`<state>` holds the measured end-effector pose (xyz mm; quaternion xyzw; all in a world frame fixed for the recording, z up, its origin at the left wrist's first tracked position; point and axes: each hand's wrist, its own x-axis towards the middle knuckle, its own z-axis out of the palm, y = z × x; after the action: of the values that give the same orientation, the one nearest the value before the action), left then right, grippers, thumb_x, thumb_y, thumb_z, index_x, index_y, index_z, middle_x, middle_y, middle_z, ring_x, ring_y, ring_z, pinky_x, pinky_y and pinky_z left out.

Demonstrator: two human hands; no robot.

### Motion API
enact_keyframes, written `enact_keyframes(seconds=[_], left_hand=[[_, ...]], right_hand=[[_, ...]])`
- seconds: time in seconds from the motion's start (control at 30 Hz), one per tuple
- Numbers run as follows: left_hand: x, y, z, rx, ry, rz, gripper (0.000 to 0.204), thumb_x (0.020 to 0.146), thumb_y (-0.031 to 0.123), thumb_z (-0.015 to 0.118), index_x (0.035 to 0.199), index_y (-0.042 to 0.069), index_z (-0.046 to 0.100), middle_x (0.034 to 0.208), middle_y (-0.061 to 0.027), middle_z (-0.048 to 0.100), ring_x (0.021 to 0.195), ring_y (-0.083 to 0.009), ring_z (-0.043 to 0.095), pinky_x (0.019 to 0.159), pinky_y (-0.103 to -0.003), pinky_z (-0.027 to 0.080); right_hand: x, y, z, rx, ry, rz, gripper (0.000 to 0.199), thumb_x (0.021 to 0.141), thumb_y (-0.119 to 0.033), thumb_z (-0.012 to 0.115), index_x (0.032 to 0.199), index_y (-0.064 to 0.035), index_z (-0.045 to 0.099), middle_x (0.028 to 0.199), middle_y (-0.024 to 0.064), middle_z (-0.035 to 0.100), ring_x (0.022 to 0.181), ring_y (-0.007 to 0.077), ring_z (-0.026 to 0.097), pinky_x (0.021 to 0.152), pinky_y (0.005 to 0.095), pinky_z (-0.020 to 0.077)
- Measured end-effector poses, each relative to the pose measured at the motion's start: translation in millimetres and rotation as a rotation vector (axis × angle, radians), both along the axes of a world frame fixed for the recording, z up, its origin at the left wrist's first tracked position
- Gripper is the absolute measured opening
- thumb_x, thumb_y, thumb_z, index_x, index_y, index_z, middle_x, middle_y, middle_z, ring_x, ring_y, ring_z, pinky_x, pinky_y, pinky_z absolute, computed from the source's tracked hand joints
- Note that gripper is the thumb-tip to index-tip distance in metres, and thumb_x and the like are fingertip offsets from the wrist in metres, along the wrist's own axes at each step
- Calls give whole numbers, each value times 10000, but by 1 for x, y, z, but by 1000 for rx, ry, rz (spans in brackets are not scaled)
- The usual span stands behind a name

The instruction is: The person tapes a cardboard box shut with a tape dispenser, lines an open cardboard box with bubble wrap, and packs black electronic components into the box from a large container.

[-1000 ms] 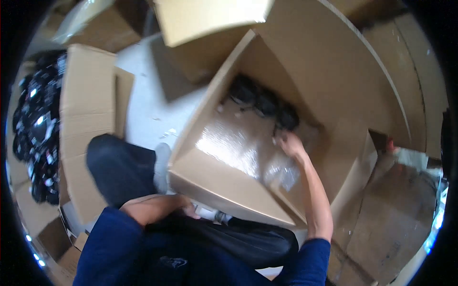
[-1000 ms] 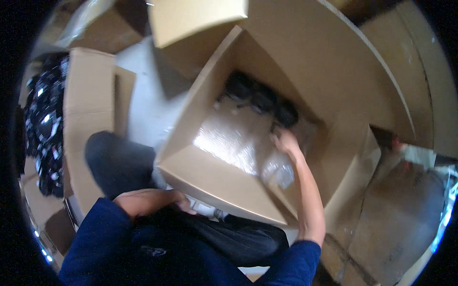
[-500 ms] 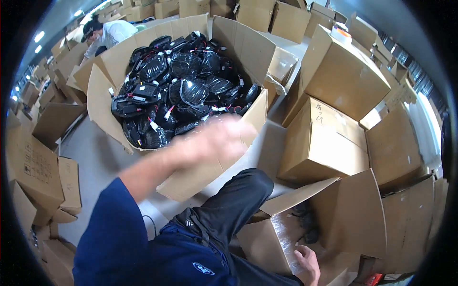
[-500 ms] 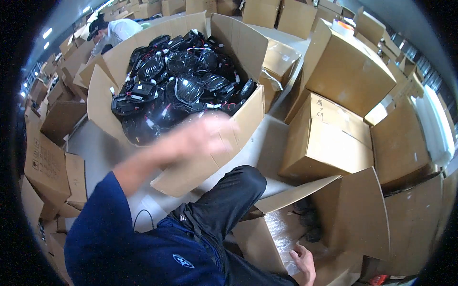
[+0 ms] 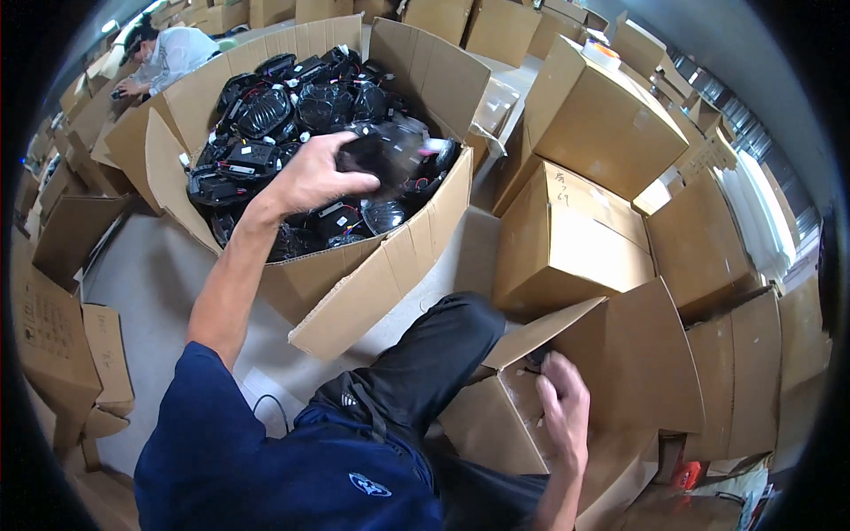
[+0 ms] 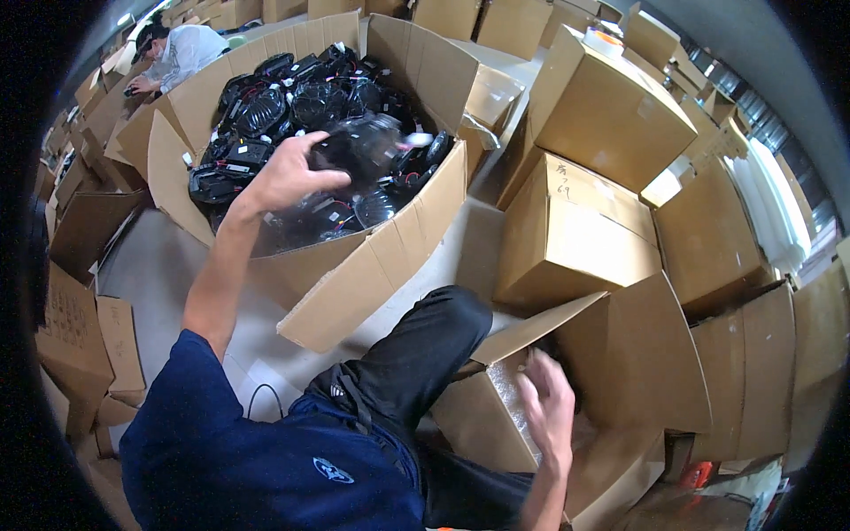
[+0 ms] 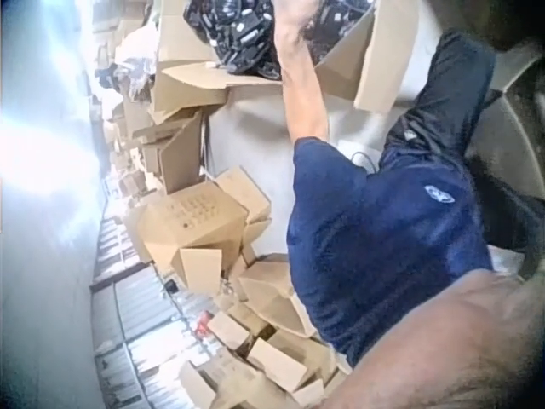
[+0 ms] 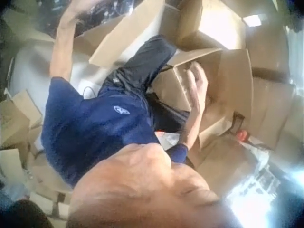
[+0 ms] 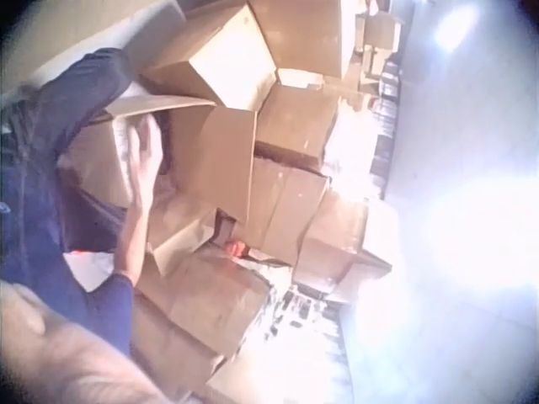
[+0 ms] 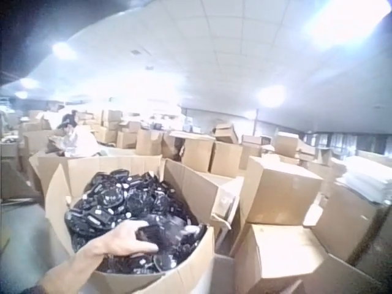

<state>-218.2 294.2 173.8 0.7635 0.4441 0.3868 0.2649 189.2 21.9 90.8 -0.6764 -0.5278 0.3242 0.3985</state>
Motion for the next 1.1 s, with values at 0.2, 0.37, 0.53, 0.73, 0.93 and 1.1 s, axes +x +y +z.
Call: enact_keyframes(seconds=[0.2, 0.37, 0.53, 0.73, 0.93, 1.1], left_hand=[[52, -65, 26, -294, 161, -848, 476, 797, 149, 850, 1182, -35, 638, 982, -75, 714, 881, -111, 649, 810, -296, 549], [45, -71, -26, -277, 84, -710, 458, 817, 200, 841, 1171, -5, 636, 983, -99, 700, 885, -168, 662, 811, -347, 547], [-22, 105, -94, 43, 244, 576, 694, 885, 544, 690, 1219, -63, 658, 1202, -282, 685, 1152, -392, 660, 1000, -446, 499], [-20, 198, -144, 68, 511, 518, 904, 763, 375, 851, 1470, -36, 464, 1422, -231, 579, 1304, -327, 579, 1107, -416, 448], [80, 149, -101, 235, 274, 399, 663, 905, 382, 769, 1388, -35, 587, 1294, -165, 674, 1122, -212, 658, 1016, -329, 486], [189, 28, -83, -40, 148, 16, 610, 932, 192, 679, 1473, -15, 486, 1421, -182, 570, 1307, -257, 554, 1114, -388, 440]], right_hand=[[-119, 72, 81, 681, -355, 301, 930, 687, -339, 932, 1431, 19, 505, 1382, 231, 552, 1304, 347, 553, 1101, 408, 439], [-102, 38, 35, 7, 141, 532, 823, 708, -230, 931, 1371, 52, 532, 1191, 133, 691, 1080, 225, 664, 977, 343, 521], [6, -31, -10, 167, 545, -88, 470, 864, -71, 667, 1310, 41, 574, 1157, 102, 682, 1004, 191, 674, 965, 341, 529], [198, -61, -77, 281, 756, -501, 373, 1016, -164, 627, 1333, 27, 574, 1281, 109, 658, 1112, 208, 659, 974, 365, 535], [314, -158, -236, -375, 590, -1071, 251, 909, -131, 747, 1133, -29, 695, 1032, 71, 741, 942, 215, 704, 838, 418, 576], [404, -206, -419, -297, 120, -1239, 375, 891, -183, 780, 1209, -12, 677, 1142, 103, 715, 1013, 233, 664, 874, 398, 529]])
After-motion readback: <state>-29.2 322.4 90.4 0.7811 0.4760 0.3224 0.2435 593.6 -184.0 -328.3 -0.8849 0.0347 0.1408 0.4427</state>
